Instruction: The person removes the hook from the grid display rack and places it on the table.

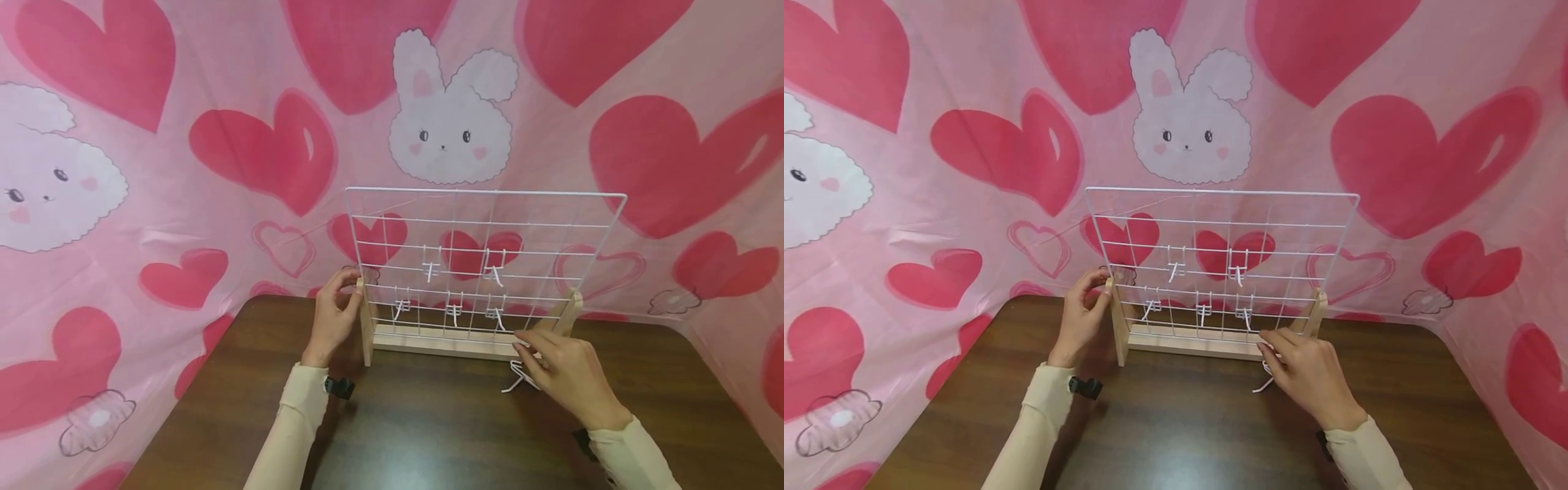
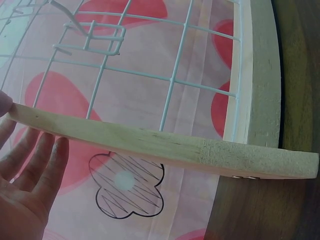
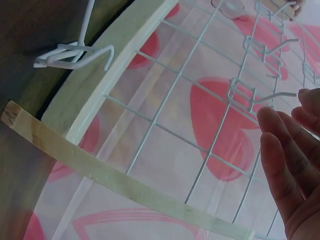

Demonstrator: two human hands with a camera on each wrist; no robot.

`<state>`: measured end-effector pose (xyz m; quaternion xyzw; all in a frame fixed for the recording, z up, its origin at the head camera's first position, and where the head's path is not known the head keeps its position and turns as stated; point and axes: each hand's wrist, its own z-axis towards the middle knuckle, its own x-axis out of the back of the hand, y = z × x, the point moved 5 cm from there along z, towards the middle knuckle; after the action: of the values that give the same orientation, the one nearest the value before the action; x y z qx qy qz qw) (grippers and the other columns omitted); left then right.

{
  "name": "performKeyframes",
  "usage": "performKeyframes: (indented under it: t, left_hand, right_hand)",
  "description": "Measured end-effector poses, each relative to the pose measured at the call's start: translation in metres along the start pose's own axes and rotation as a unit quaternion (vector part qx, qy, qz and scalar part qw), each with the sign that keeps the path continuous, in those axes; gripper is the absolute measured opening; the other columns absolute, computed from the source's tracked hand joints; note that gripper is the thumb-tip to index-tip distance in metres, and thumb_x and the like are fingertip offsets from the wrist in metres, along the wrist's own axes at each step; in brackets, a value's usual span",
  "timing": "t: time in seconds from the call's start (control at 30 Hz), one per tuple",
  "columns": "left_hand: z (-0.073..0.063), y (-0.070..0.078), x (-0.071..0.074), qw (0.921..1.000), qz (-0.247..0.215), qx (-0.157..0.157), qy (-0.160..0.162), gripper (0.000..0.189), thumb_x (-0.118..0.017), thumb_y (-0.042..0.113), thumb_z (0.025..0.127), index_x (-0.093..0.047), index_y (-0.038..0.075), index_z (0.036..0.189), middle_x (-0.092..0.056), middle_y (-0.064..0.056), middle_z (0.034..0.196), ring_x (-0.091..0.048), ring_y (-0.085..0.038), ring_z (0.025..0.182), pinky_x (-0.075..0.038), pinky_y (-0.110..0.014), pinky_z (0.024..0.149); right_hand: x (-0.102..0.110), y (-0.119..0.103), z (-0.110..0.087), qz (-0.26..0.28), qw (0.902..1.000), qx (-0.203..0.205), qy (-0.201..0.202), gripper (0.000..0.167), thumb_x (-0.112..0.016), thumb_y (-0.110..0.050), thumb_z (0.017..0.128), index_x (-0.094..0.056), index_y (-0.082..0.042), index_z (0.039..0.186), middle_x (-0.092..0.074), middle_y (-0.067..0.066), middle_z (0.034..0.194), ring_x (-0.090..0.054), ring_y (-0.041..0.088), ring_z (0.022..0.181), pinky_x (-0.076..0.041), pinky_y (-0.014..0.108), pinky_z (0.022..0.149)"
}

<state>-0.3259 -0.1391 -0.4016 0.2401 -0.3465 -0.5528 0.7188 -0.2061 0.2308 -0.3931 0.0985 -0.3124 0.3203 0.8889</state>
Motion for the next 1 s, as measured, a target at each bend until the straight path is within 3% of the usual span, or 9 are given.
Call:
performKeyframes:
  t: [0.17,0.43,0.6,0.7,0.83,1.0]
  left_hand:
    - [0.000,0.000,-0.001,1.0000,-0.004,-0.005,0.005,0.028,-0.066,-0.007,0.093,-0.068,-0.007,0.121,-0.070,-0.027,0.119,-0.068,-0.032,0.110,-0.052,-0.014,0.095]
    - [-0.001,0.001,-0.002,0.9998,0.002,0.008,0.016,0.029,-0.064,-0.012,0.091,-0.066,-0.011,0.120,-0.067,-0.035,0.121,-0.066,-0.038,0.110,-0.049,-0.010,0.094]
    - [0.000,0.026,0.000,0.9999,0.003,0.003,0.013,0.028,-0.063,-0.013,0.091,-0.066,-0.014,0.119,-0.068,-0.035,0.117,-0.067,-0.034,0.108,-0.059,-0.026,0.092]
    - [0.000,0.038,0.001,0.9999,-0.001,-0.001,0.013,0.027,-0.063,-0.012,0.091,-0.066,-0.015,0.117,-0.068,-0.034,0.115,-0.068,-0.029,0.106,-0.059,-0.024,0.090]
    - [0.000,0.023,0.000,0.9999,-0.004,0.011,0.012,0.027,-0.062,-0.013,0.092,-0.065,-0.014,0.118,-0.067,-0.036,0.117,-0.066,-0.030,0.107,-0.052,-0.010,0.089]
    - [0.000,0.004,-0.001,0.9999,0.002,0.014,0.008,0.029,-0.063,-0.012,0.092,-0.065,-0.013,0.121,-0.068,-0.032,0.119,-0.066,-0.036,0.109,-0.050,-0.007,0.088]
  right_hand:
    - [0.003,0.001,0.003,-0.006,0.9999,-0.004,-0.009,0.050,-0.044,-0.045,0.109,-0.077,-0.008,0.098,-0.076,0.000,0.078,-0.065,0.009,0.058,-0.052,0.030,0.052]
    - [0.004,0.001,0.008,0.001,0.9999,0.005,0.010,0.047,-0.046,-0.043,0.109,-0.076,-0.008,0.097,-0.076,0.001,0.079,-0.063,0.010,0.057,-0.049,0.027,0.050]
    - [0.006,0.000,0.011,0.001,0.9999,0.001,0.017,0.047,-0.047,-0.043,0.109,-0.077,-0.008,0.097,-0.077,0.002,0.080,-0.062,0.008,0.056,-0.048,0.027,0.050]
    - [0.007,-0.001,0.013,0.012,0.9996,-0.001,0.024,0.047,-0.048,-0.043,0.109,-0.077,-0.008,0.098,-0.078,0.004,0.081,-0.060,0.009,0.055,-0.047,0.026,0.049]
    - [0.008,-0.002,0.016,0.026,0.9990,0.001,0.037,0.045,-0.049,-0.041,0.109,-0.078,-0.007,0.099,-0.078,0.006,0.081,-0.057,0.008,0.053,-0.044,0.022,0.047]
    - [0.008,-0.002,0.020,0.029,0.9988,-0.002,0.040,0.046,-0.050,-0.041,0.108,-0.078,-0.006,0.098,-0.079,0.007,0.082,-0.058,0.009,0.052,-0.043,0.022,0.046]
